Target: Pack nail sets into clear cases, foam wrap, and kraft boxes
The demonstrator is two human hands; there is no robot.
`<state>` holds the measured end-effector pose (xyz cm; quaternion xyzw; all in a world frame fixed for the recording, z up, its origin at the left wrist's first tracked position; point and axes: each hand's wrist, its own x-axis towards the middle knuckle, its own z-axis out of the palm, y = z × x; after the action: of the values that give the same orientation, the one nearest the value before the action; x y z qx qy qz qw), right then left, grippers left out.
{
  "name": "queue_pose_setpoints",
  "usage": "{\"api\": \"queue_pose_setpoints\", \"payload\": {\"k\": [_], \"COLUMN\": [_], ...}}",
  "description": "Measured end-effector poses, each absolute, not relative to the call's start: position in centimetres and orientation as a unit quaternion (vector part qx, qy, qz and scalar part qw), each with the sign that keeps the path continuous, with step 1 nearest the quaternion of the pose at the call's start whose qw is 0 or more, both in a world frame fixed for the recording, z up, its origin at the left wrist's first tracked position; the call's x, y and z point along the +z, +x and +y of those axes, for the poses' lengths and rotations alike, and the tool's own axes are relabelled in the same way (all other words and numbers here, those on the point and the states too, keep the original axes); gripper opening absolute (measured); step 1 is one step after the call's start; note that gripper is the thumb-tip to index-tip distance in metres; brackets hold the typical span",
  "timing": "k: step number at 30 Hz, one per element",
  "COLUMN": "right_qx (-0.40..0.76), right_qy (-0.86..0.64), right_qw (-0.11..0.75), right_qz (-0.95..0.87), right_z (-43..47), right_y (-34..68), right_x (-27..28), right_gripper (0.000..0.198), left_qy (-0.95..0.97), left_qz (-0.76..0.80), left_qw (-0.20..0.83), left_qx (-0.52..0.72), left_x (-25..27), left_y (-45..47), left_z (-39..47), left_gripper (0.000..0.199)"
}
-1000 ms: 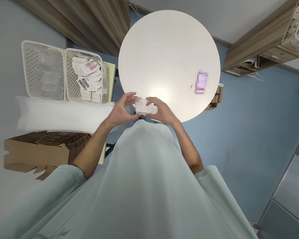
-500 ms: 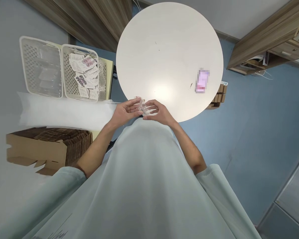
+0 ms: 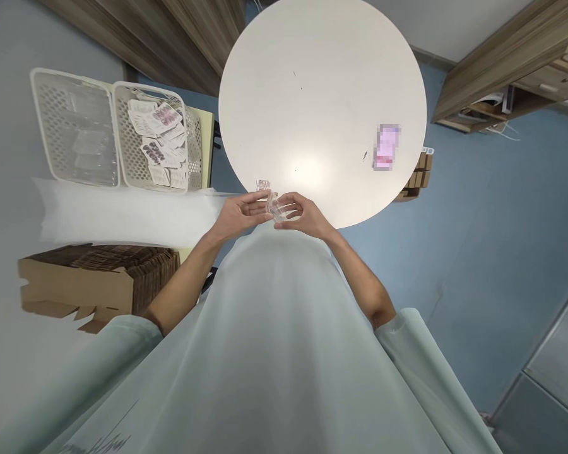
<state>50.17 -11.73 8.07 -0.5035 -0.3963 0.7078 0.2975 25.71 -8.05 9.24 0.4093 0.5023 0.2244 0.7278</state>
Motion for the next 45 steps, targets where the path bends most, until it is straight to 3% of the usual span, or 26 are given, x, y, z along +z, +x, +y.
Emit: {"api": "queue_pose_setpoints", "payload": {"k": [11, 19, 29, 34, 37, 40, 45], "right_qx": [0.722, 0.598, 0.612, 0.522, 0.479, 0.443, 0.404], "right_qy": [-0.488, -0.586, -0.558, -0.633, -0.666, -0.678, -0.677], "right_qw": [0.326, 0.378, 0.298, 0.219, 0.104, 0.014, -0.052], "right_qz": [-0.366, -0.395, -0.474, -0.528, -0.562, -0.587, -0.613], "right_z": [-11.3, -8.5, -5.5, -4.2, -3.5, -3.1, -2.5], "right_y": [49.9, 47.2, 43.4, 43.0, 42.4, 41.2, 39.7], "right_x": [8.6, 5.8, 3.7, -0.8, -4.0, -6.4, -8.5], "right_gripper": [0.060, 0.065, 0.068, 0.047, 0.039, 0.046, 0.048], "left_qy": [0.355, 0.321, 0.300, 0.224, 0.184, 0.157, 0.136], "left_qz": [0.438, 0.431, 0.529, 0.591, 0.607, 0.609, 0.606], "left_qw": [0.783, 0.793, 0.728, 0.685, 0.668, 0.664, 0.664], "left_qx": [0.263, 0.285, 0.317, 0.364, 0.390, 0.405, 0.416], "left_x": [9.0, 7.7, 6.1, 5.5, 5.4, 5.5, 6.5], "left_y": [23.2, 21.8, 19.6, 16.7, 15.1, 14.1, 13.8], "left_z": [-7.2, -7.5, -7.6, -8.4, -9.3, -10.2, -11.5], "left_gripper": [0.084, 0.093, 0.065, 0.053, 0.055, 0.060, 0.068]}}
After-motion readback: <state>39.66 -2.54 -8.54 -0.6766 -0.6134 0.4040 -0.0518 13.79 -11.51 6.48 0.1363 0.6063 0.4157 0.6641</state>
